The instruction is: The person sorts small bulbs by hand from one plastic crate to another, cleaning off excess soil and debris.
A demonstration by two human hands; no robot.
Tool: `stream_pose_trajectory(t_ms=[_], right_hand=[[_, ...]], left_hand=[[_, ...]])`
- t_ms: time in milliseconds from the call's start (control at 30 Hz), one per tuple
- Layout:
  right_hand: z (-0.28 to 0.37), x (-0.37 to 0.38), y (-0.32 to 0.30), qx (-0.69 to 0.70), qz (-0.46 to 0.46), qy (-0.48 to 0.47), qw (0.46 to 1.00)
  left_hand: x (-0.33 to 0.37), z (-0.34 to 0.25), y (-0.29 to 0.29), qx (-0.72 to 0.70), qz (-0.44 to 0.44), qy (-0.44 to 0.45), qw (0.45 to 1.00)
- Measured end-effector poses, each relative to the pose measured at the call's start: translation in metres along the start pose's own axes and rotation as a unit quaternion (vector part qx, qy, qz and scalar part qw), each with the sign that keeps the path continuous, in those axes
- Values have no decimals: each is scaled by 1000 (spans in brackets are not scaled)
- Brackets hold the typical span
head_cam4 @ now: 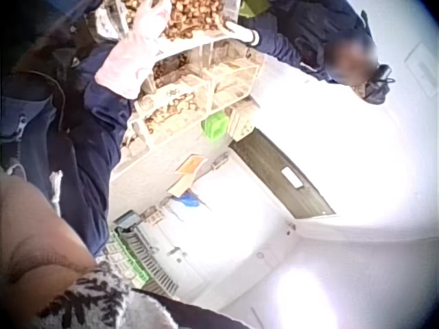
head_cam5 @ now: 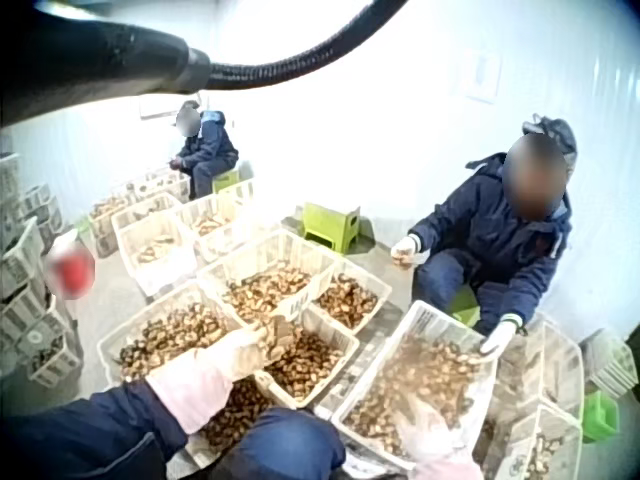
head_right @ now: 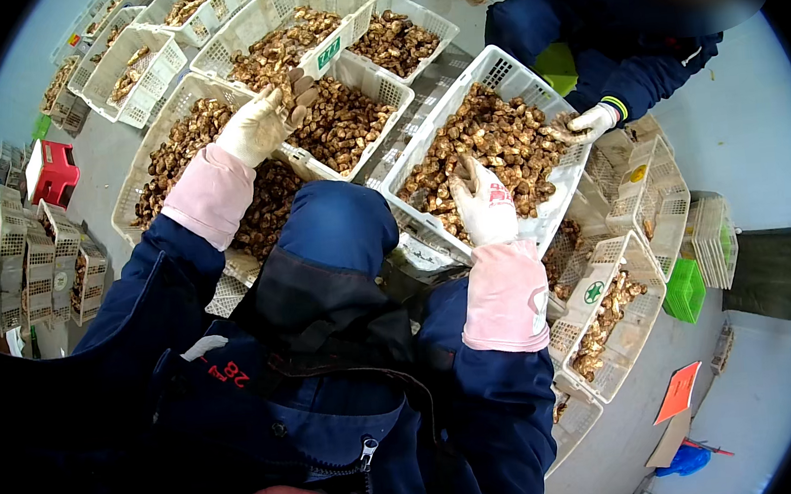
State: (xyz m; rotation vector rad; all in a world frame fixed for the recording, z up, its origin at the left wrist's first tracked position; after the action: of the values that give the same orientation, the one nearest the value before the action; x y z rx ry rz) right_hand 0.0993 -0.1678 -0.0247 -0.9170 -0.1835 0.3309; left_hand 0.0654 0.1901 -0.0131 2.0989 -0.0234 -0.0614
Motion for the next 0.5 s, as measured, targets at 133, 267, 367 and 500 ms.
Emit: stream_pose_trajectory(t_ms=[133, 267, 367, 500], right_hand=[[-7, -5, 5, 49, 64, 34, 996], [30, -16, -15, -14, 28, 33, 999], [23, -19, -23, -2, 23, 4, 1000], [11, -30, -16, 17, 47, 17, 999]], left_hand=[[-20, -1, 3, 89, 3, 24, 996], [-45, 2, -32, 107, -46, 23, 993], [-58, 16, -26, 23, 1, -31, 999], [-101, 22, -35, -83, -11, -33, 996]])
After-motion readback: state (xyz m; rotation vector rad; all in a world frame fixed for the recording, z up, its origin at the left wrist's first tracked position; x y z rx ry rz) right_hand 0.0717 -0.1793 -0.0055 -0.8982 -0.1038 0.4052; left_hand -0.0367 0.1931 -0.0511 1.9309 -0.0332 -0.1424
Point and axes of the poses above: each hand's wrist, its own x-axis towards the middle knuckle, its own y-axis out of the palm, z = x × y, the point moved 8 cm from there along x, towards the middle knuckle, and after that the axes turned 9 degrees about -x, right-handed, at the moved point
